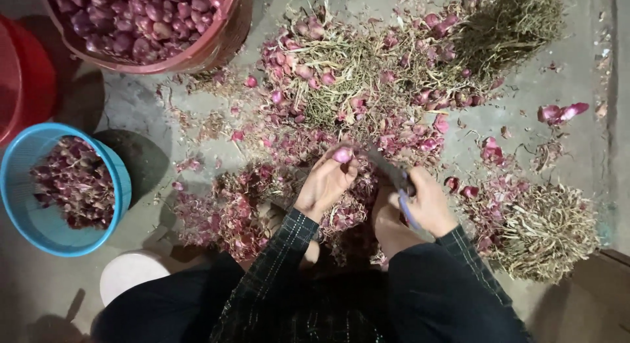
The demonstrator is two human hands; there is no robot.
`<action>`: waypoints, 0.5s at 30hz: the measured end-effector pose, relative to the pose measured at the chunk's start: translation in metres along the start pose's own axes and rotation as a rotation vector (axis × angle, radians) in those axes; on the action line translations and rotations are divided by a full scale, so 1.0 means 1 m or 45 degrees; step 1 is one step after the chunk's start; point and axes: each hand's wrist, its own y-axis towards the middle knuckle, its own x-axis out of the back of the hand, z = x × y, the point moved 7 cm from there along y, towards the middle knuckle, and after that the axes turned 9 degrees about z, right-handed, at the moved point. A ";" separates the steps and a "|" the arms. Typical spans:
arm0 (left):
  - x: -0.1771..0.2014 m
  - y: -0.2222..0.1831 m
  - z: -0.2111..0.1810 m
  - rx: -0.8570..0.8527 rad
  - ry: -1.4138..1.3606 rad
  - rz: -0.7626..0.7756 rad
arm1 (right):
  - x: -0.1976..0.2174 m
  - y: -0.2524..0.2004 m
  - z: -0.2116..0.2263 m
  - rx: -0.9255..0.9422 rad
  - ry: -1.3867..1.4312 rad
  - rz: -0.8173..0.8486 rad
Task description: Trimming the roots and stems of shallots using scissors and sorting them into baskets.
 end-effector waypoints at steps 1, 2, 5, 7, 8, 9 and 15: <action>0.001 0.001 -0.001 -0.002 -0.001 0.002 | -0.001 -0.002 -0.002 0.002 -0.003 0.000; 0.002 0.002 -0.003 -0.027 0.004 -0.008 | -0.002 -0.004 -0.001 0.049 -0.085 0.019; -0.003 0.002 -0.006 0.011 -0.028 -0.043 | 0.004 -0.005 0.008 0.101 -0.238 0.001; -0.001 0.000 -0.003 0.072 -0.059 -0.068 | 0.007 -0.005 0.009 0.109 -0.305 -0.039; 0.006 -0.001 0.002 0.117 -0.107 -0.092 | 0.006 -0.005 0.006 0.127 -0.327 -0.053; 0.012 -0.002 0.007 0.160 -0.154 -0.116 | 0.006 -0.004 0.003 0.149 -0.350 -0.068; 0.001 -0.003 0.005 0.224 -0.232 -0.128 | -0.007 -0.007 -0.021 0.105 -0.355 -0.115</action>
